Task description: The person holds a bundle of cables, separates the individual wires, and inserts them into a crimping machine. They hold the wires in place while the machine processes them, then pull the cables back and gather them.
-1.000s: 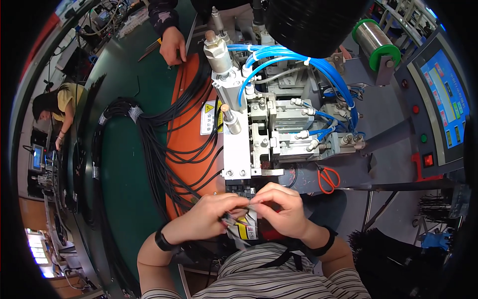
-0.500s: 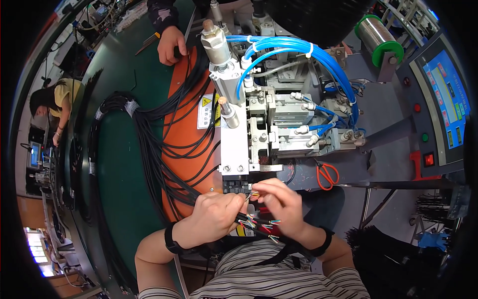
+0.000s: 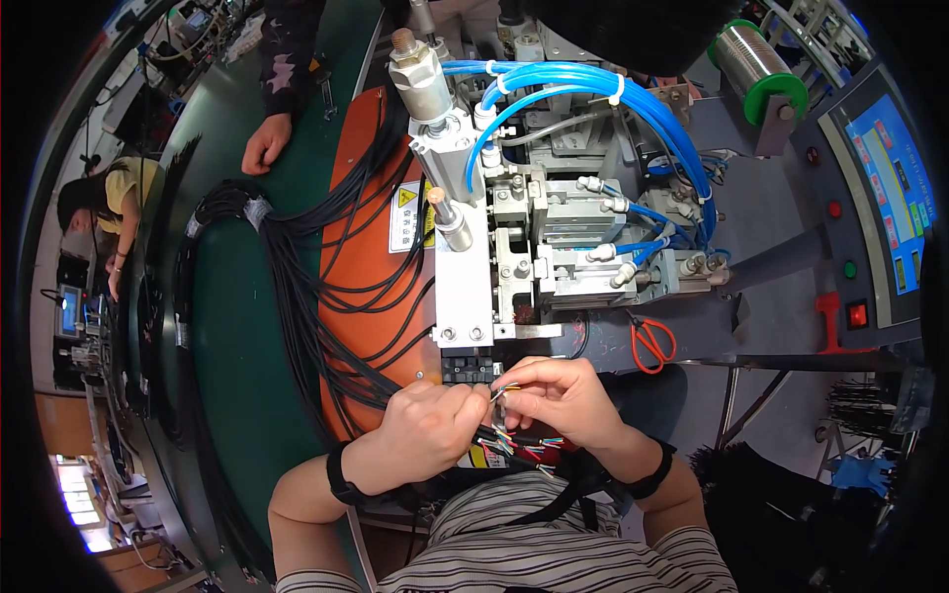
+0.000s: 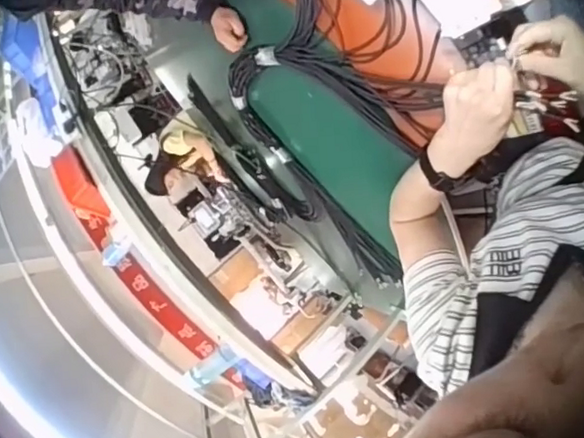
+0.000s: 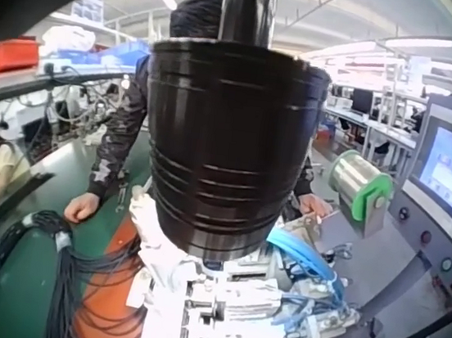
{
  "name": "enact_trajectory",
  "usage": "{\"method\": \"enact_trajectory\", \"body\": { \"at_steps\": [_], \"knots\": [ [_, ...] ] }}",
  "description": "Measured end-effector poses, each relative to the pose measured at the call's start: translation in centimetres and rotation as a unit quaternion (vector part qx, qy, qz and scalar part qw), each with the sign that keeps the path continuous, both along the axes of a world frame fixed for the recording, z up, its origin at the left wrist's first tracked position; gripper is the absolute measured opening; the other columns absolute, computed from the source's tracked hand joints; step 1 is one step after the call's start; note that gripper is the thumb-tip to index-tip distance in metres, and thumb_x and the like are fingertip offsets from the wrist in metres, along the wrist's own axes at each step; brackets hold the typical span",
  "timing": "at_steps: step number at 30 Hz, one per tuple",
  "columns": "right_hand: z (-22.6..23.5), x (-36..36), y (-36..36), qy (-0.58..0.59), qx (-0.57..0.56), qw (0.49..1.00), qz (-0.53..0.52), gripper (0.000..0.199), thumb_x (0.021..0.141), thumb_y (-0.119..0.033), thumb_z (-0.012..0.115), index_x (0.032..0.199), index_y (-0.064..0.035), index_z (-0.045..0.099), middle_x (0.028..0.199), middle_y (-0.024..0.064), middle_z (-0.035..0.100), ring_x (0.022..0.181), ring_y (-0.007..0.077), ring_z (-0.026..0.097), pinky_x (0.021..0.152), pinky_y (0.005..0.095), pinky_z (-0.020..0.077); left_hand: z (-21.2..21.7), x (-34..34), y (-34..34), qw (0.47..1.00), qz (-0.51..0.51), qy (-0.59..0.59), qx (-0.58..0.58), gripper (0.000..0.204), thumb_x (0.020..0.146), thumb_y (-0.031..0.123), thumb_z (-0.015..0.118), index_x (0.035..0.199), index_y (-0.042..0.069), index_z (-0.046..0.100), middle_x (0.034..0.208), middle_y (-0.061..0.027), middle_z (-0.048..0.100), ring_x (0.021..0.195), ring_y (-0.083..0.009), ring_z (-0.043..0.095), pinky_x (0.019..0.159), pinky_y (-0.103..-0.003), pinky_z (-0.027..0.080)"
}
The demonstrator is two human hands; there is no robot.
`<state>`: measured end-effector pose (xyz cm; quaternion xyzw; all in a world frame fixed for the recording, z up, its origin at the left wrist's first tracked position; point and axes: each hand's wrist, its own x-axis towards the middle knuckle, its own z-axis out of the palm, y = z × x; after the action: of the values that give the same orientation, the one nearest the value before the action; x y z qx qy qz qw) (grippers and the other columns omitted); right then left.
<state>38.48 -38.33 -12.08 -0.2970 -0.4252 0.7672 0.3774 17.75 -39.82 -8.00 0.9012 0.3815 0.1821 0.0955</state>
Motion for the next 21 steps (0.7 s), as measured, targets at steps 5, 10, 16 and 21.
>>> {"method": "enact_trajectory", "body": {
  "at_steps": [5, 10, 16, 21],
  "knots": [
    [0.27, 0.1, 0.12, -0.034, 0.034, 0.999, -0.014, 0.015, 0.094, 0.001, 0.06, 0.106, 0.006, 0.066, 0.095, 0.01, 0.066, 0.073, 0.0124, 0.066, 0.062, 0.0221, 0.0535, -0.27, 0.08, 0.1, 1.0, -0.004, 0.016, 0.02, 0.013, 0.078, 0.012, 0.063, 0.088, 0.005, 0.059, 0.065, -0.0008, 0.05, 0.054, -0.0152, 0.056, 0.05, -0.03, 0.041],
    [-0.05, 0.38, 0.56, 0.007, -0.058, 0.998, 0.033, 0.015, 0.093, -0.001, 0.061, 0.106, 0.0067, 0.066, 0.092, 0.0091, 0.066, 0.073, 0.0124, 0.066, 0.061, 0.0216, 0.0526, -0.46, -0.11, 0.02, 0.999, -0.011, 0.024, 0.023, 0.016, 0.078, 0.012, 0.063, 0.091, 0.003, 0.06, 0.065, -0.0008, 0.049, 0.053, -0.0148, 0.055, 0.051, -0.029, 0.041],
    [0.75, 0.34, 0.62, -0.031, -0.051, 0.997, 0.043, 0.015, 0.094, -0.001, 0.06, 0.105, 0.0076, 0.066, 0.091, 0.0092, 0.066, 0.073, 0.0129, 0.066, 0.059, 0.0209, 0.0515, -0.54, 0.06, -0.22, 0.998, 0.001, 0.032, 0.046, 0.02, 0.072, 0.009, 0.065, 0.091, 0.005, 0.059, 0.067, -0.0002, 0.052, 0.054, -0.0155, 0.056, 0.05, -0.03, 0.039],
    [0.53, 0.5, 0.66, 0.026, -0.06, 0.997, 0.051, 0.016, 0.094, 0.0, 0.059, 0.105, 0.0081, 0.066, 0.092, 0.0103, 0.066, 0.074, 0.0132, 0.067, 0.058, 0.0207, 0.0513, -0.23, -0.25, 0.02, 0.999, -0.012, -0.021, -0.024, 0.019, 0.072, 0.01, 0.068, 0.088, 0.006, 0.057, 0.069, -0.0015, 0.053, 0.056, -0.019, 0.058, 0.052, -0.031, 0.043]
  ]
}}
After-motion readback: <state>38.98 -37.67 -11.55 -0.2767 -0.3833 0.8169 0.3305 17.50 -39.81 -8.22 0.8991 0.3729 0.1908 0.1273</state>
